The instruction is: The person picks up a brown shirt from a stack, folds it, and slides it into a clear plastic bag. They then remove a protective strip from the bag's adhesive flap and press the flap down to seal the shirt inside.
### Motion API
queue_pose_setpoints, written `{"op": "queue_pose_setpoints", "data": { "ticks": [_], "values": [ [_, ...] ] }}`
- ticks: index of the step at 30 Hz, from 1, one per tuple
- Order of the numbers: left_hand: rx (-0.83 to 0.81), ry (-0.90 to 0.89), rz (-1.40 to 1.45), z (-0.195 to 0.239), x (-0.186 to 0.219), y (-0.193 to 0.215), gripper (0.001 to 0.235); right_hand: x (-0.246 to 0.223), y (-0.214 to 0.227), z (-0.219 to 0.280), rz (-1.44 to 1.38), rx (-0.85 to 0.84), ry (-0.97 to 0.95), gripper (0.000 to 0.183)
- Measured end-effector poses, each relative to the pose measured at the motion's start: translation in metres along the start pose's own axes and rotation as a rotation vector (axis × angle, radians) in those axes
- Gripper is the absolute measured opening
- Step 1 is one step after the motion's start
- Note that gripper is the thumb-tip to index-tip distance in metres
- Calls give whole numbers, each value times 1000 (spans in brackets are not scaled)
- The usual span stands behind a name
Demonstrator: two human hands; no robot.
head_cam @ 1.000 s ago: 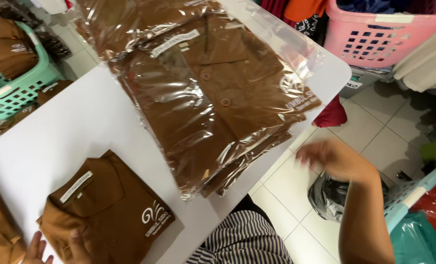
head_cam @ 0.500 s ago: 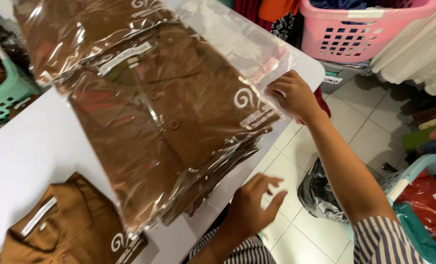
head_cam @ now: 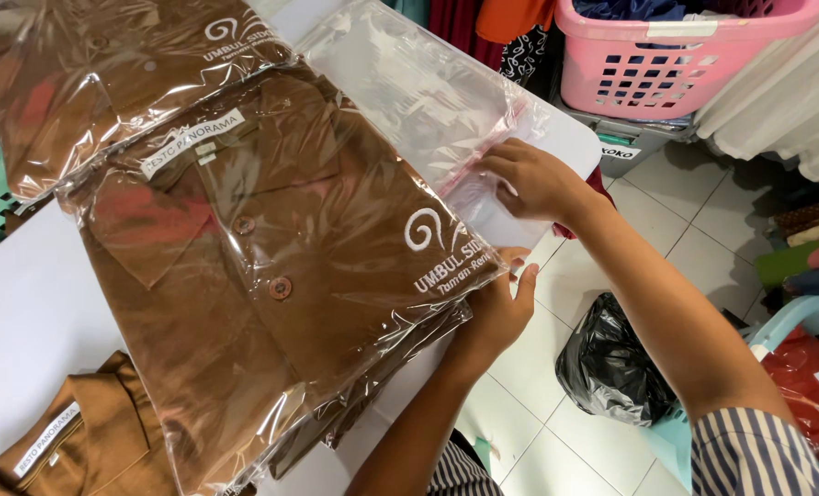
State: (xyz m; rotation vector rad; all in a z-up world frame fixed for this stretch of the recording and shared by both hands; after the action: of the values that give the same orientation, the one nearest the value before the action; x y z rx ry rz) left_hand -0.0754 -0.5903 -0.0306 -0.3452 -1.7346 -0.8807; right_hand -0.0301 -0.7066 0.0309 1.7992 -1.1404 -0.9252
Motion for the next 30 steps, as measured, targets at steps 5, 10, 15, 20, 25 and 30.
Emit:
{"op": "queue_pose_setpoints", "data": {
  "ticks": [5,10,15,20,25,30],
  "values": [
    [175,-185,-92,-14,20,6,21,17,-15,7,7,19,56,10],
    [283,-211,-187,-17,33,19,27,18,-7,3,61,59,73,10],
    [231,-161,-191,-23,16,6,36,12,13,-19,132,73,140,1],
    [213,-209,-207,-17,14,5,34,9,24,-23,151,33,147,4],
    [233,-412,-81,-5,83,28,24,-2,20,-8,95,-13,109,9],
    [509,-349,-181,-33,71,2,35,3,1,33,-64,-4,122,4]
  ]
}}
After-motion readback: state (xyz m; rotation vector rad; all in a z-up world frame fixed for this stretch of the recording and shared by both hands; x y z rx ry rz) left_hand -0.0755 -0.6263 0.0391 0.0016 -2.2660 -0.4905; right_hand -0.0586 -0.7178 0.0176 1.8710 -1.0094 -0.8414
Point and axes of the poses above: each hand's wrist, its own z-axis away from the middle knuckle, its own y-axis out of the back of the hand, x = y × z, the point moved 10 cm from there along -z, towards the middle knuckle, and after that the axes turned 12 degrees about y, right-handed, at the moved point
